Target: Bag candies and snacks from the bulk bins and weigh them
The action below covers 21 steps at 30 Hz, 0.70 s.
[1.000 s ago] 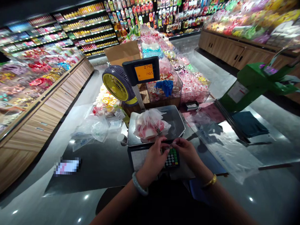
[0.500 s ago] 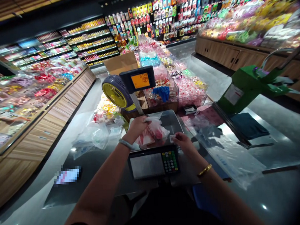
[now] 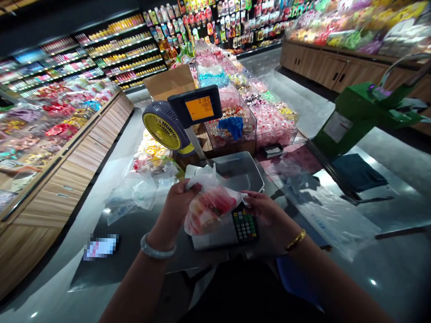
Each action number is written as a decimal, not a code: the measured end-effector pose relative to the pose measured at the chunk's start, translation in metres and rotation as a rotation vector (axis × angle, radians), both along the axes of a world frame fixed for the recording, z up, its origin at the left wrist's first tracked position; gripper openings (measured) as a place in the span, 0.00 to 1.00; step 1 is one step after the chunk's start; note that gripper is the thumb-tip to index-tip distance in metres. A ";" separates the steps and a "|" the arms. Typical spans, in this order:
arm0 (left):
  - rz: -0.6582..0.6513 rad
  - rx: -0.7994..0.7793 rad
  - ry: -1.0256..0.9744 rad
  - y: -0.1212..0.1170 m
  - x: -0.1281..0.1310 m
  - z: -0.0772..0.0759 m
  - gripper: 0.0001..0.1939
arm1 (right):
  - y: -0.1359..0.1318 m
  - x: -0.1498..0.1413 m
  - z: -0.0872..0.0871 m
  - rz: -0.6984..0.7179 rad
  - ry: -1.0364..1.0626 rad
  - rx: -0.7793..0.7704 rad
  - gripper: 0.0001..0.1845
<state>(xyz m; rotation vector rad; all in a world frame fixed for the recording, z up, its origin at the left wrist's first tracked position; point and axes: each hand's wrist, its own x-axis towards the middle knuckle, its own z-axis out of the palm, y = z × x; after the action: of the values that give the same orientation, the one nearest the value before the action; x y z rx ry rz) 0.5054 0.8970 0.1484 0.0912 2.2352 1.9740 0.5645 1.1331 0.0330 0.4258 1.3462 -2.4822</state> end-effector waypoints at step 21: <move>0.094 -0.025 -0.019 -0.015 0.097 0.008 0.27 | -0.096 0.032 0.097 0.168 0.725 0.741 0.13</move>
<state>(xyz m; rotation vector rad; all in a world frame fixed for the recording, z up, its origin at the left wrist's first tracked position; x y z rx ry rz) 0.6027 0.8817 0.1562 -0.0364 2.2919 1.9836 0.5965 1.0368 0.1296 -0.4999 2.4504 -1.9718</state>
